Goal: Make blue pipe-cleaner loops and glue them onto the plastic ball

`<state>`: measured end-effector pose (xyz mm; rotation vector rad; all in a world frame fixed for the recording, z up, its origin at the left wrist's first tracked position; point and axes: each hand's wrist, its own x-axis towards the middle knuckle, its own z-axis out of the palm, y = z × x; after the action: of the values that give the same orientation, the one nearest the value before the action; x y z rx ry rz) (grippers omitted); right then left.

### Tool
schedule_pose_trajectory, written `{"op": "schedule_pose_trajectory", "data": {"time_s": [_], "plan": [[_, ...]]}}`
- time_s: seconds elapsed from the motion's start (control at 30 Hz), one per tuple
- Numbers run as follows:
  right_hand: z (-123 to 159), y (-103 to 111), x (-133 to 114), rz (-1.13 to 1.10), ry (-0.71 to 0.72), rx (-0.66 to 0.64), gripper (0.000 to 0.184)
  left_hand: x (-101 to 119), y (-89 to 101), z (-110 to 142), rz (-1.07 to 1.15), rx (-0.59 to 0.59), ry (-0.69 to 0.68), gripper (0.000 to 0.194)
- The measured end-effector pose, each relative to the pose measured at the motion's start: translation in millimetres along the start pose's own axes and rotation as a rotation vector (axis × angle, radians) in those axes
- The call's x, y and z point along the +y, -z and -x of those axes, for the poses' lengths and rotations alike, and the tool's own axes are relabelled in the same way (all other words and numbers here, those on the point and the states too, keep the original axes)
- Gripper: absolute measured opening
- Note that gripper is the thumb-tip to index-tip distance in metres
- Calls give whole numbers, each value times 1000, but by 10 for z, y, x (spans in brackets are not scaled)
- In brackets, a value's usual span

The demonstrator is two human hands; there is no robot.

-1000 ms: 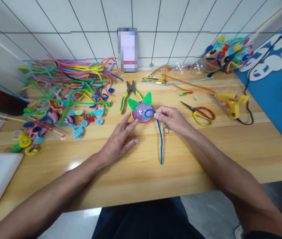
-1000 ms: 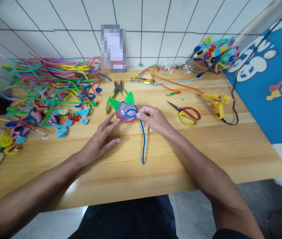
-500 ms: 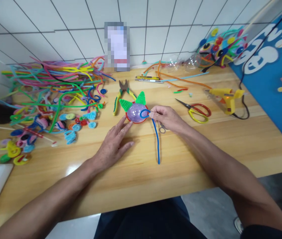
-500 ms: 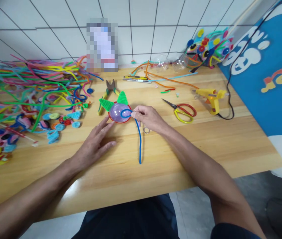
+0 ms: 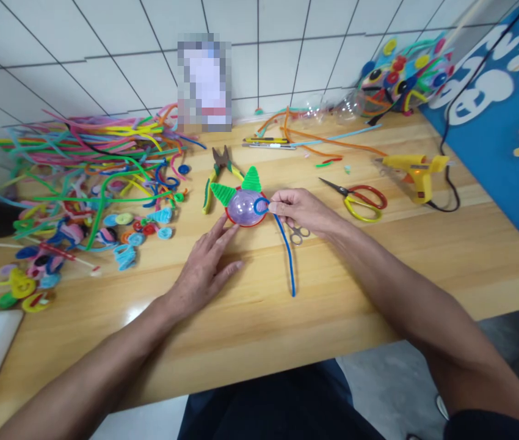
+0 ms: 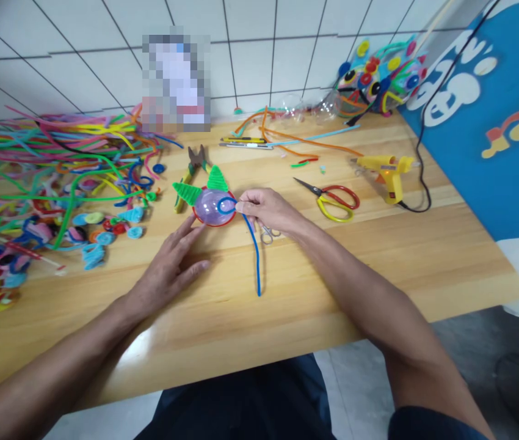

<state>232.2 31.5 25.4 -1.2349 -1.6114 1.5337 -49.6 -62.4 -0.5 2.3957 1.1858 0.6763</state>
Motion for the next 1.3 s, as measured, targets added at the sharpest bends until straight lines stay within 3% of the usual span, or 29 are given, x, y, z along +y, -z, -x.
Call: {"op": "schedule_pose_trajectory", "data": {"time_s": [0.3, 0.47, 0.63, 0.77, 0.87, 1.0, 1.07, 1.3], "plan": [[14, -16, 16, 25, 22, 17, 29, 0, -9, -5, -2, 18, -15, 77], [84, -6, -42, 62, 30, 26, 31, 18, 4, -20, 61, 35, 30, 64], [349, -94, -223, 224, 97, 22, 27, 56, 28, -10, 253, 232, 91, 47], [532, -295, -327, 404, 183, -28, 22, 137, 18, 27, 457, 302, 41, 57], [582, -451, -344, 498, 225, -82, 20, 221, 19, 37, 556, 243, 34, 61], [596, -584, -338, 590, 305, -122, 16, 289, 46, 14, 727, 72, 175, 35], [606, -619, -338, 618, 327, -136, 14, 289, 53, -6, 816, 22, 221, 32], [649, -642, -355, 580, 269, -136, 17, 285, 38, -51, 954, 21, 329, 29]]}}
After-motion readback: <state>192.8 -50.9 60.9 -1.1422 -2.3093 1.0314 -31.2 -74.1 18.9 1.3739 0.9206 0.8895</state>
